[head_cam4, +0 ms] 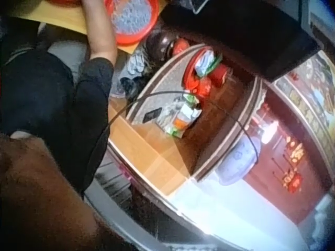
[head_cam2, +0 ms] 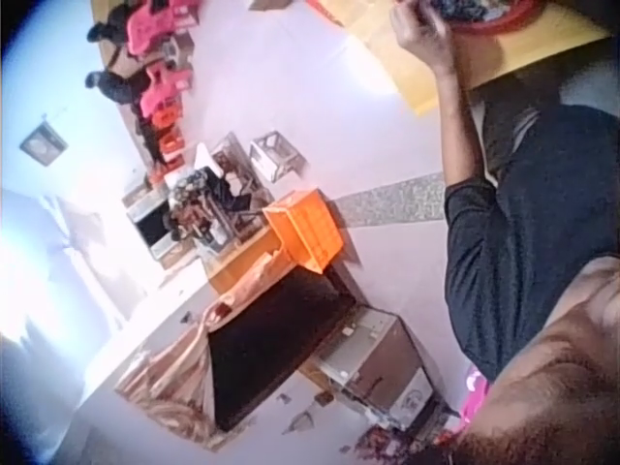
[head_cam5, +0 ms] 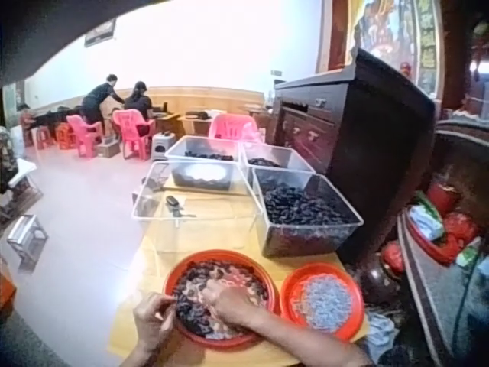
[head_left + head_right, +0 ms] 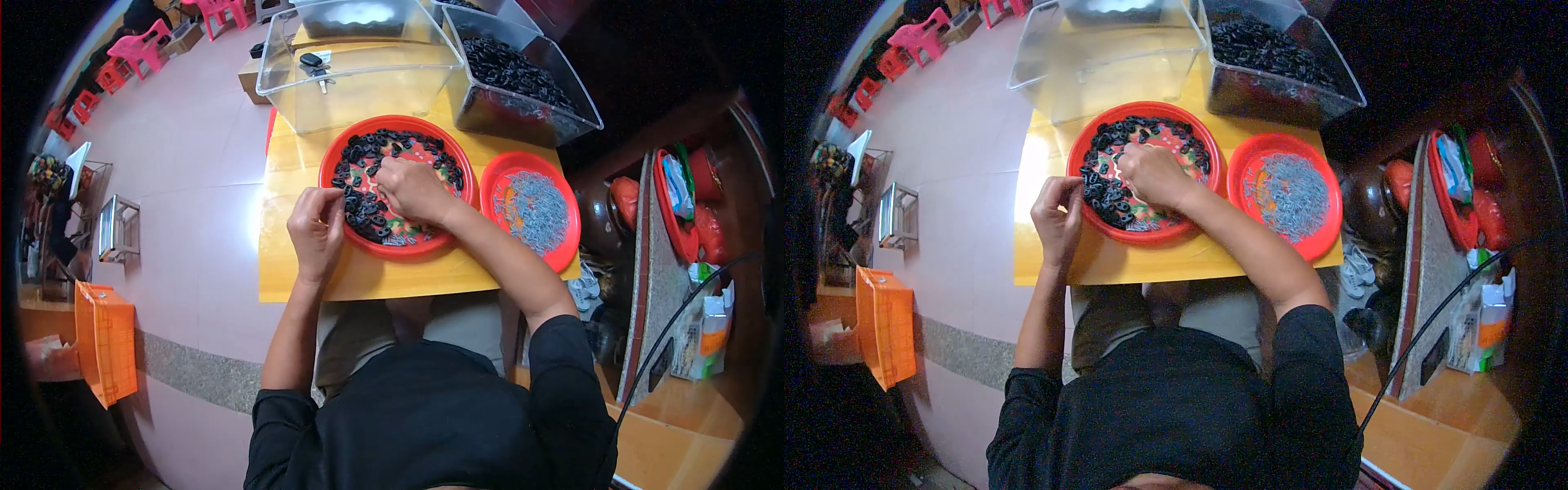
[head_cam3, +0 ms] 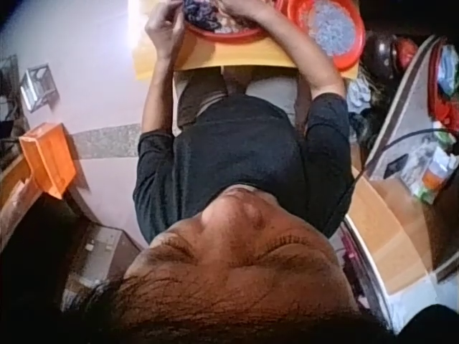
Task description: The person picks up plastic buckle components from a tray and connects the pieces together by hand.
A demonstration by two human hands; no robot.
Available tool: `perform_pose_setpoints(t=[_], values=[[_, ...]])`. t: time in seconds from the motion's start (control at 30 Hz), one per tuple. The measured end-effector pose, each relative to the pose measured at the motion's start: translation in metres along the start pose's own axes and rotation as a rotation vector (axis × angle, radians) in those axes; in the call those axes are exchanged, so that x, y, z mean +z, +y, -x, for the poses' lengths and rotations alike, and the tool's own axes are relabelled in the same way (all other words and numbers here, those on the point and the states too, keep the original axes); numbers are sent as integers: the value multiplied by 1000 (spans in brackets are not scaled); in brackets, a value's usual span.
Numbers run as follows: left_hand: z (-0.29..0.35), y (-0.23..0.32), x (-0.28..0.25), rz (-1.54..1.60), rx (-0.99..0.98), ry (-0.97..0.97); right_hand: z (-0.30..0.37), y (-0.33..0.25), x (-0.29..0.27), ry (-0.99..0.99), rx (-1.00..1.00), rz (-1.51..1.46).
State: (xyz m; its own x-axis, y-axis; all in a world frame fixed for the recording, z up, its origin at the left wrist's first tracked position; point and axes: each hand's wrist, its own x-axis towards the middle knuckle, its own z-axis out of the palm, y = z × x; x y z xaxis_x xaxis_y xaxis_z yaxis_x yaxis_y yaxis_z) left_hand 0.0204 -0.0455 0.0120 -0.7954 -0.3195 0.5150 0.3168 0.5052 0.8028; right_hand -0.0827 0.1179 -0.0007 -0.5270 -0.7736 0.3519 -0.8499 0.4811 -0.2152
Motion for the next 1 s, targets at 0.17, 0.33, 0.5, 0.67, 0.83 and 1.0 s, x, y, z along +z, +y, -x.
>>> perform_pose_setpoints(t=[0.17, 0.33, 0.5, 0.67, 0.83, 1.0], values=[[1, 23, 16, -131, 290, -248, 18, 3, -24, 177, 259, -263], [10, 28, 48, -196, 292, -550, 49, -1, -45, 228, 522, -635], [9, 30, 75, -347, 318, -736, 70, -19, -74, 245, 711, -949], [4, 37, 81, -392, 381, -808, 85, -16, -79, 324, 722, -1134], [1, 22, 81, -356, 401, -706, 85, -13, -76, 359, 727, -1291], [-13, 12, 69, 92, -193, -673, 78, -14, -65, 424, 695, -1398]])
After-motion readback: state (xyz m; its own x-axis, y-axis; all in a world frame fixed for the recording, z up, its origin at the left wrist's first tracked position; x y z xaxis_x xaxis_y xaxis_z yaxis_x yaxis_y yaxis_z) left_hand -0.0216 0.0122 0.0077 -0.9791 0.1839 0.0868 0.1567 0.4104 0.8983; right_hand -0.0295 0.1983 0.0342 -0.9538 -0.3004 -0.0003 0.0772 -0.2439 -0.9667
